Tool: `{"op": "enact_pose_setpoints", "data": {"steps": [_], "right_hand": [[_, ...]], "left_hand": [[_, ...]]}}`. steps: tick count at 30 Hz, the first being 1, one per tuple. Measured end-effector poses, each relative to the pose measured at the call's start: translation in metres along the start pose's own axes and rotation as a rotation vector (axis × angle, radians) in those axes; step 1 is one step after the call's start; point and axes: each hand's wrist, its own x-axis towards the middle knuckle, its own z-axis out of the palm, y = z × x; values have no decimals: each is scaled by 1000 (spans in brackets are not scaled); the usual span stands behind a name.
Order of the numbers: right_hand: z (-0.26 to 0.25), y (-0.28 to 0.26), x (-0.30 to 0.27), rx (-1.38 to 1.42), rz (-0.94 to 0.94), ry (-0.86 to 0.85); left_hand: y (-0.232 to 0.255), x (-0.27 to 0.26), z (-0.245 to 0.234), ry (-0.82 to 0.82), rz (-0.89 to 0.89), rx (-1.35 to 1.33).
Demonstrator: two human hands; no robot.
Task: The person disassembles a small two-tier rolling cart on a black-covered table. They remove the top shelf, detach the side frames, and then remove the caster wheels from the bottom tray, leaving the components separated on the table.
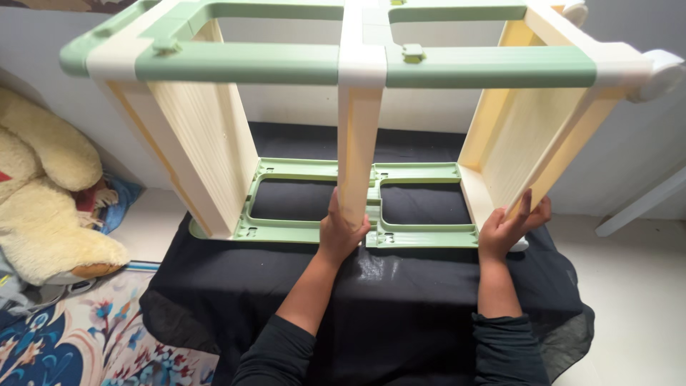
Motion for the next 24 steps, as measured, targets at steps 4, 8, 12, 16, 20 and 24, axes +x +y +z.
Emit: {"op": "enact_pose_setpoints", "data": {"steps": [4, 8, 12, 16, 20, 24], "right_hand": [[-6, -7, 6, 57, 67, -31], [-22, -30, 54, 32, -19, 31], [-40, -74, 132, 13, -289, -83], [-33, -120, 234, -115, -700, -255], [-26, -146, 301, -229, -791, -527], [-22, -152, 312, -284, -826, -532]], "left_hand": [[28, 19, -14, 24, -40, -20], [61, 73, -42, 114, -28, -8], [105, 127, -82, 290, 147, 227], [134, 200, -113, 196, 490, 611], [134, 265, -135, 37, 435, 685], [136, 286, -146, -312, 196, 750]]}}
